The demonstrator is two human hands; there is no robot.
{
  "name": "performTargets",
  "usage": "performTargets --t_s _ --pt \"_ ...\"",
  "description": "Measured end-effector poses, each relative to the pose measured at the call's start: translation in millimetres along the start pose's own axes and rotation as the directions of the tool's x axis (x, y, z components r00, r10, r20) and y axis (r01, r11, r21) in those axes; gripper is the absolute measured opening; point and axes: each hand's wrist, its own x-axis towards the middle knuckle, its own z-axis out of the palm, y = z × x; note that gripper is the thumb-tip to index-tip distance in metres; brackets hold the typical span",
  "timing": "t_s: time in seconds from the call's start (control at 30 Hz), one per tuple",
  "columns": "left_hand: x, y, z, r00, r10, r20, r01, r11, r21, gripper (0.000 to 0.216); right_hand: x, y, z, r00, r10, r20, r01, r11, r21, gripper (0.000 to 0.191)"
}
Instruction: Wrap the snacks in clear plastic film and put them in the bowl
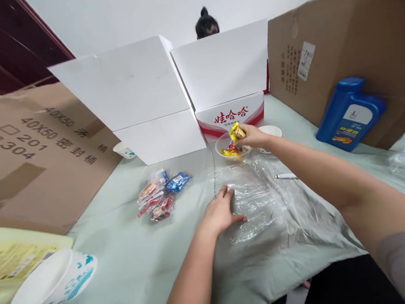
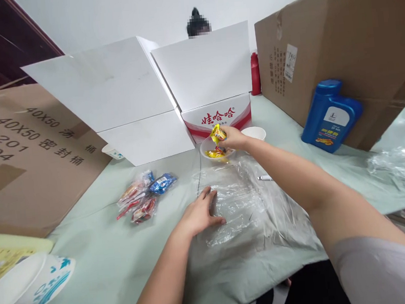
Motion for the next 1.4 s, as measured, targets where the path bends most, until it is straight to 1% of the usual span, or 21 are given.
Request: performTargets --t_s 0.07,0.17,0.23,0.43,0.5,0.53,0.63,0.7,0.8,0.83,0.9,0.97,1.0,1.03,1.07,1.1,1.13,1.17,1.2,1.3,1.4 --pt "-0.1 0.5 -0.3 1.000 0.001 0.000 -0.001 1.000 -0.005 0.097 0.2 10.8 2.2 0.998 0.065 0.008 -0.066 0.996 0.067 0.023" --pt "-0.1 1.4 -1.2 1.000 0.000 0.006 0.000 1.000 -0.005 0.098 2.7 19.7 1.5 0.990 0.066 -0.122 -0.048 0.989 0.143 0.019" --pt "0.1 1.9 -1.9 1.000 -0.007 0.017 0.007 1.000 0.003 0.098 8.1 22.0 1.0 0.985 0.032 -0.169 -0.011 0.992 0.127 0.021" --pt "0.2 3.2 -3.3 0.999 -0.020 0.033 0.019 1.000 0.007 0.100 24.2 32.0 10.9 0.990 0.060 -0.128 -0.061 0.998 -0.006 0.032" --pt "-0.3 3.0 -2.9 1.000 -0.016 0.026 0.016 1.000 0.004 0.099 23.4 35.6 15.1 0.993 0.079 -0.089 -0.086 0.994 -0.073 0.036" --pt "-0.6 2.9 -2.6 1.000 -0.016 0.024 0.016 1.000 0.004 0.098 21.8 36.6 16.4 0.994 0.096 -0.042 -0.101 0.985 -0.138 0.037" --pt "-0.9 2.4 -2.1 1.000 -0.014 0.022 0.014 1.000 0.007 0.097 15.9 34.7 15.5 0.983 0.151 0.100 -0.100 0.912 -0.398 0.043" --pt "-0.7 2.6 -2.5 1.000 -0.007 0.026 0.007 1.000 0.010 0.097 12.2 29.6 11.1 0.987 0.136 0.091 -0.069 0.850 -0.522 0.054" --pt "0.0 4.4 -4.2 0.999 -0.016 0.039 0.014 0.999 0.034 0.098 2.9 19.0 2.4 0.999 0.036 0.019 -0.019 0.821 -0.571 0.069" --pt "0.1 5.4 -4.8 0.999 -0.021 0.044 0.019 0.999 0.046 0.098 -3.0 15.4 0.1 1.000 -0.002 0.006 0.005 0.827 -0.562 0.069" --pt "0.1 7.4 -6.0 0.998 -0.028 0.050 0.025 0.997 0.068 0.098 -21.0 9.2 -2.5 0.998 -0.049 -0.026 0.029 0.861 -0.507 0.055" --pt "-0.8 8.9 -7.0 0.998 -0.027 0.056 0.022 0.997 0.078 0.098 -47.8 4.7 -3.3 0.999 -0.030 -0.025 0.018 0.916 -0.400 0.039" --pt "-1.8 9.3 -7.5 0.998 -0.026 0.060 0.021 0.997 0.081 0.097 -63.8 3.4 -3.8 0.999 -0.002 0.032 0.012 0.944 -0.330 0.037" --pt "-3.2 9.5 -8.3 0.998 -0.027 0.064 0.022 0.996 0.083 0.096 -80.8 2.6 -4.7 0.989 0.011 0.144 0.028 0.964 -0.266 0.038" --pt "-5.0 9.5 -9.5 0.997 -0.031 0.070 0.025 0.996 0.086 0.095 -98.1 2.5 -6.3 0.952 -0.003 0.306 0.070 0.976 -0.208 0.040" --pt "-7.2 9.3 -11.0 0.996 -0.038 0.075 0.031 0.996 0.089 0.092 -114.9 2.9 -8.6 0.882 -0.022 0.470 0.108 0.982 -0.157 0.042" --pt "-9.8 9.1 -13.1 0.996 -0.047 0.079 0.040 0.995 0.093 0.088 -130.6 3.8 -11.7 0.814 -0.025 0.580 0.122 0.984 -0.129 0.044" --pt "-12.6 8.8 -15.5 0.995 -0.058 0.081 0.050 0.994 0.097 0.084 -144.7 5.3 -15.2 0.765 -0.019 0.644 0.134 0.982 -0.130 0.046" --pt "-15.7 8.6 -18.4 0.994 -0.068 0.081 0.060 0.993 0.101 0.078 -156.7 7.3 -18.9 0.741 -0.012 0.672 0.147 0.978 -0.145 0.049" --pt "-25.1 9.2 -27.4 0.995 -0.076 0.057 0.070 0.993 0.097 0.061 -179.5 15.5 -26.9 0.752 -0.031 0.659 0.200 0.962 -0.184 0.063" --pt "-33.4 12.5 -33.6 1.000 -0.024 0.002 0.023 0.998 0.063 0.039 -187.3 25.0 -25.5 0.729 -0.079 0.679 0.295 0.932 -0.209 0.081"
